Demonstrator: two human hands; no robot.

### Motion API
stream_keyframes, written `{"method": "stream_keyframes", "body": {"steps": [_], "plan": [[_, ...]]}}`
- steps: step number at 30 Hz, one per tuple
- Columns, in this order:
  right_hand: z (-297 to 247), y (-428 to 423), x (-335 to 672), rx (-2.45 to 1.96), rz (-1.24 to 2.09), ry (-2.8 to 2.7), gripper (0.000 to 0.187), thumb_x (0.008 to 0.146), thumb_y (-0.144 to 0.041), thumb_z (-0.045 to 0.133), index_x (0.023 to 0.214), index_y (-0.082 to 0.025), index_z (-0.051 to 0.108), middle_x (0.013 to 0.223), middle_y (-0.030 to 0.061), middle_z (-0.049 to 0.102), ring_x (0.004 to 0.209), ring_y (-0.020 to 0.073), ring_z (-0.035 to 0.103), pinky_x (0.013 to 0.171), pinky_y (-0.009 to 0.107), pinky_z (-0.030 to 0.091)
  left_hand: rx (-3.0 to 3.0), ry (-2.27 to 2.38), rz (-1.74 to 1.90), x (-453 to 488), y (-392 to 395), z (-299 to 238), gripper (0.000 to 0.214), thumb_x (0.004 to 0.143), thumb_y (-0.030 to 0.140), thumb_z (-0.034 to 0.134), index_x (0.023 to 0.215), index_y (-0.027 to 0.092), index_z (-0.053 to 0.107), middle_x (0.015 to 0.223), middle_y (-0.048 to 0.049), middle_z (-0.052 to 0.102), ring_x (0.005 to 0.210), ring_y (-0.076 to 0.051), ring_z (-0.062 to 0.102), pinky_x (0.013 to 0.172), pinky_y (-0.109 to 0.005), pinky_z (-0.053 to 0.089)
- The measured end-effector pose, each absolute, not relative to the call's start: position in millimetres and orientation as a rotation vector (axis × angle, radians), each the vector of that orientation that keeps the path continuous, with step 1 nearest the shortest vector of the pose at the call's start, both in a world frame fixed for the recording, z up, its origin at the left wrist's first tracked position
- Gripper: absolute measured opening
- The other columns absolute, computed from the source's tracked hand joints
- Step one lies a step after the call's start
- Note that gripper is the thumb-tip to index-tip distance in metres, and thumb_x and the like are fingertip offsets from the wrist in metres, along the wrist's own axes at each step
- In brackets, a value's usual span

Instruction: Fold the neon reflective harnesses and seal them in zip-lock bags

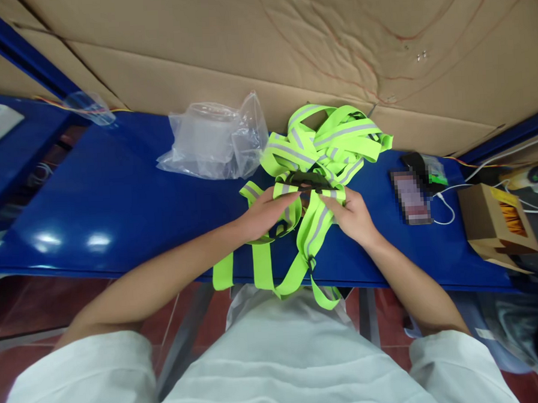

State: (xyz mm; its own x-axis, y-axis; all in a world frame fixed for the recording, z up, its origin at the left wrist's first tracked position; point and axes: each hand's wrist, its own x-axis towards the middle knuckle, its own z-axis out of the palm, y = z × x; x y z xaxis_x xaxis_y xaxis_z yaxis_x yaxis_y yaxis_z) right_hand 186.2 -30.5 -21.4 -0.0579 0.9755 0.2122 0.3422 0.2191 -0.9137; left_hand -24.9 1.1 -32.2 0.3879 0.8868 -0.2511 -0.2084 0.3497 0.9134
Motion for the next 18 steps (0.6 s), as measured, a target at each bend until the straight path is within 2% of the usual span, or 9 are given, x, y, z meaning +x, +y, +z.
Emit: {"method": "stream_keyframes", "body": {"steps": [2, 5, 9, 15, 18], "plan": [[-19.3, -28.7, 188.7, -1.260, 0.971, -1.580, 0.035, 0.091, -0.050, 0.073, 0.105, -0.019, 0.077, 0.104, 0.0053, 0.079, 0.098, 0.0255, 0.074, 0.093, 0.039, 0.059, 1.075, 0.838, 0.822, -26.8, 1.3, -26.0, 0.041, 0.078, 0.056, 0.079, 0.098, 0.020, 0.076, 0.093, -0.0055, 0.078, 0.089, -0.023, 0.073, 0.087, -0.036, 0.058], [-16.3, -28.6, 188.4, -1.226, 1.084, -1.580, 0.033, 0.090, -0.051, 0.075, 0.106, -0.022, 0.079, 0.106, 0.0038, 0.079, 0.109, 0.0256, 0.073, 0.102, 0.039, 0.057, 1.353, 0.824, 0.724, -31.9, 0.6, -13.7, 0.039, 0.075, 0.051, 0.083, 0.093, 0.017, 0.075, 0.087, -0.0037, 0.076, 0.087, -0.022, 0.070, 0.084, -0.034, 0.056], [-18.4, -35.1, 181.3, -1.145, 1.228, -1.627, 0.036, 0.092, -0.055, 0.072, 0.110, -0.024, 0.080, 0.111, 0.0047, 0.079, 0.115, 0.0264, 0.071, 0.108, 0.042, 0.055, 1.495, 0.918, 0.743, -36.9, -2.4, -9.2, 0.041, 0.071, 0.046, 0.087, 0.097, 0.016, 0.075, 0.096, -0.0046, 0.078, 0.097, -0.026, 0.071, 0.086, -0.034, 0.055], [-26.7, -40.8, 178.2, -1.151, 1.042, -1.839, 0.034, 0.091, -0.053, 0.071, 0.107, -0.024, 0.080, 0.108, 0.0086, 0.079, 0.109, 0.0300, 0.071, 0.098, 0.045, 0.058, 1.443, 1.027, 0.791, -35.2, -4.2, -26.4, 0.046, 0.061, 0.047, 0.094, 0.088, 0.018, 0.071, 0.092, -0.0049, 0.078, 0.102, -0.028, 0.071, 0.090, -0.037, 0.058], [-25.4, -37.4, 179.1, -1.199, 1.023, -1.785, 0.039, 0.091, -0.053, 0.069, 0.117, -0.026, 0.078, 0.100, 0.0074, 0.078, 0.106, 0.0306, 0.071, 0.097, 0.047, 0.058, 1.483, 0.973, 0.729, -33.6, -4.8, -26.3, 0.045, 0.069, 0.046, 0.089, 0.101, 0.018, 0.072, 0.103, -0.0054, 0.079, 0.107, -0.027, 0.071, 0.098, -0.039, 0.056]]}}
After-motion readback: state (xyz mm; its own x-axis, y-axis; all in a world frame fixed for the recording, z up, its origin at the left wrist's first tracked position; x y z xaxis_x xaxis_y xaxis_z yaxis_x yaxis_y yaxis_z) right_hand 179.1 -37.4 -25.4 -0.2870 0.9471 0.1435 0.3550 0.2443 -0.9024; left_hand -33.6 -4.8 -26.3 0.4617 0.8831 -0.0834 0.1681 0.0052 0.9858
